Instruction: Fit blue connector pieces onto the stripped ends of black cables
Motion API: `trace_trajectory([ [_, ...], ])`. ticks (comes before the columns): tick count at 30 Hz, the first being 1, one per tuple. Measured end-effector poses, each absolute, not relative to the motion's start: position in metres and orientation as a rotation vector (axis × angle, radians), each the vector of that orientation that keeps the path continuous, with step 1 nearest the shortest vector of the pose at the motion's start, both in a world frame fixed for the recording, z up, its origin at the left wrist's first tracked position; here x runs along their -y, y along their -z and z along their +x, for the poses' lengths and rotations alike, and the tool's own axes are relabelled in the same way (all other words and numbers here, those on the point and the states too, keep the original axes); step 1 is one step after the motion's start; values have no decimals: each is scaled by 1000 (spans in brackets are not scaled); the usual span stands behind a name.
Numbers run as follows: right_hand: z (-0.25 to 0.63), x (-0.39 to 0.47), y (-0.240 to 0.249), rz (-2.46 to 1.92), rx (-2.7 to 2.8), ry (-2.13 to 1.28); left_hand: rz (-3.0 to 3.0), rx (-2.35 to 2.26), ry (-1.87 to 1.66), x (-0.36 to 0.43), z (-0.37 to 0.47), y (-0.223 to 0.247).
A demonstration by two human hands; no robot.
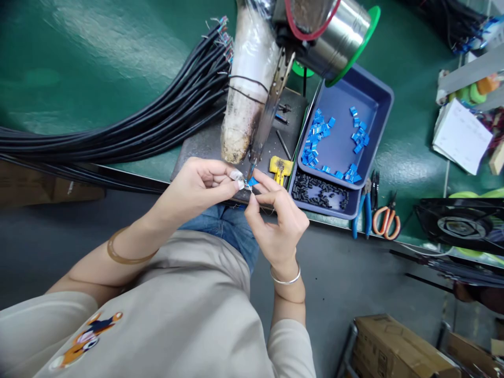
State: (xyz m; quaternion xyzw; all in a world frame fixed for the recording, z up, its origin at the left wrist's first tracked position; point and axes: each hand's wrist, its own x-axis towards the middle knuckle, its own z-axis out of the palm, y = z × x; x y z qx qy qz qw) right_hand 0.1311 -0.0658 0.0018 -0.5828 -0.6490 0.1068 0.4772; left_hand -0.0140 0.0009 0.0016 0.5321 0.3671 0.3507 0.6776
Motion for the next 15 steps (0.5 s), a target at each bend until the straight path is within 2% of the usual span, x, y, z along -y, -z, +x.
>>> trace_trajectory([
  [15,132,67,-8,-1449,1720,-116,1153,-804,-663,-3,-20,-4],
])
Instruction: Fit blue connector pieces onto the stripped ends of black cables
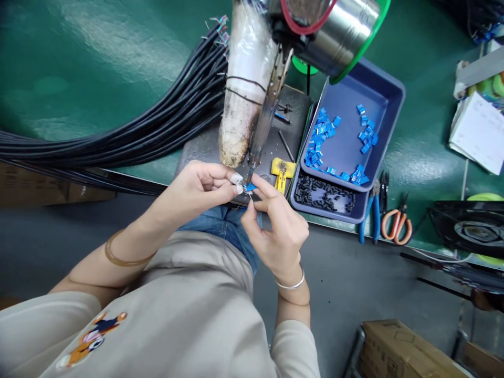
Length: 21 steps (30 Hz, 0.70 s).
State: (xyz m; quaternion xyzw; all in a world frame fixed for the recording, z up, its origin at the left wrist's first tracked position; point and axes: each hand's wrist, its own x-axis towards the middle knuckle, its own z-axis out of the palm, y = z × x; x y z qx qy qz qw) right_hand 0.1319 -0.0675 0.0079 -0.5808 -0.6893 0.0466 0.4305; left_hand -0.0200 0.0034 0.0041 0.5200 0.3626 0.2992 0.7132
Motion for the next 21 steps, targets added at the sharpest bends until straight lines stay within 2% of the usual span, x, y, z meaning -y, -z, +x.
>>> trace_trajectory([
  [14,134,63,-14,-1437,1732,-101,1192,-835,-791,-2,-14,-7],
  [21,134,66,-9,-1429,1763,-140,1174,-798,-689,-5,-21,-2],
])
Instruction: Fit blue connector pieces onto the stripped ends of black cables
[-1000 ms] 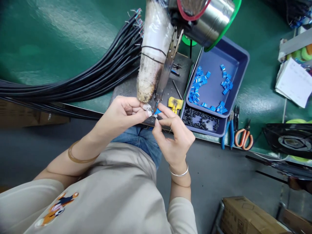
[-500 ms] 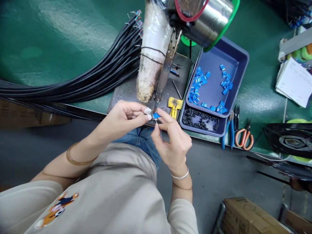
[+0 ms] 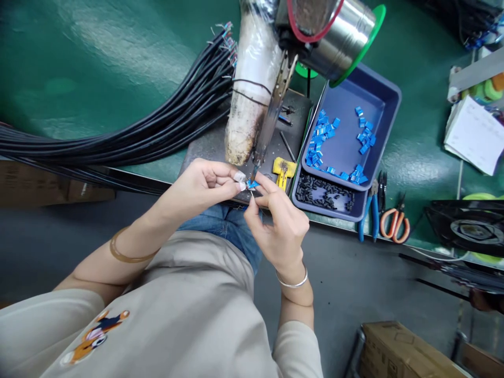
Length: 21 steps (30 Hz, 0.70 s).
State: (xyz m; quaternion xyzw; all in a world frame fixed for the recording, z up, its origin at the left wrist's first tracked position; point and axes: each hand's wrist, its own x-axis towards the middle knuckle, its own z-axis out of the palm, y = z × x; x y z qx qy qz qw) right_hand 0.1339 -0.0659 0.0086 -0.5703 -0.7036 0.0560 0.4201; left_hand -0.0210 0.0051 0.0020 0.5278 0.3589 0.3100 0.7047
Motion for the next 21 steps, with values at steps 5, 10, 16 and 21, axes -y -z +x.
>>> trace_trajectory([
  [5,136,66,-7,-1443,1750,-146,1185,-797,-690,-5,-20,1],
  [10,135,63,-11,-1444,1726,-127,1177,-807,-743,-5,-16,-6],
  [16,133,63,-14,-1419,1672,-170,1154,-802,-737,-6,-16,-12],
  [21,134,66,-9,-1421,1705,-178,1197,-796,-670,-6,-19,-6],
])
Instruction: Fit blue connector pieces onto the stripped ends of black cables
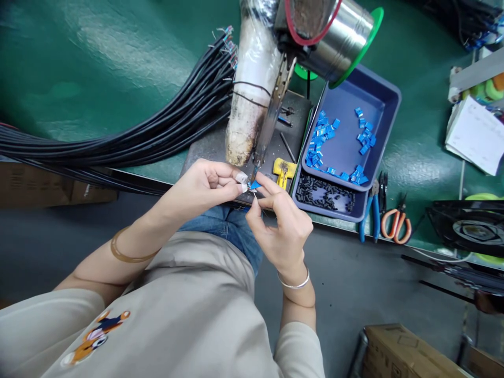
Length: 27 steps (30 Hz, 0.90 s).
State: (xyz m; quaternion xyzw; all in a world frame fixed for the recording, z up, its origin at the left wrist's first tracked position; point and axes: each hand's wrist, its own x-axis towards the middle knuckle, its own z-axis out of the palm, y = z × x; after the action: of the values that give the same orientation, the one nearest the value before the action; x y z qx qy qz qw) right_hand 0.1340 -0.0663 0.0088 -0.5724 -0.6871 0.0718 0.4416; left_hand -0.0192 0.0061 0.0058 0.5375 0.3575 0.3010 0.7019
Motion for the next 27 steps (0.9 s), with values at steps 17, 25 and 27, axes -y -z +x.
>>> trace_trajectory([
  [17,139,76,-7,-1481,1803,7,1588,-816,-704,13,-24,-3],
  [25,133,84,-10,-1599,1820,42,1995,-770,-843,27,-27,3],
  [27,134,87,-12,-1627,1663,-14,1996,-714,-737,31,-32,3],
])
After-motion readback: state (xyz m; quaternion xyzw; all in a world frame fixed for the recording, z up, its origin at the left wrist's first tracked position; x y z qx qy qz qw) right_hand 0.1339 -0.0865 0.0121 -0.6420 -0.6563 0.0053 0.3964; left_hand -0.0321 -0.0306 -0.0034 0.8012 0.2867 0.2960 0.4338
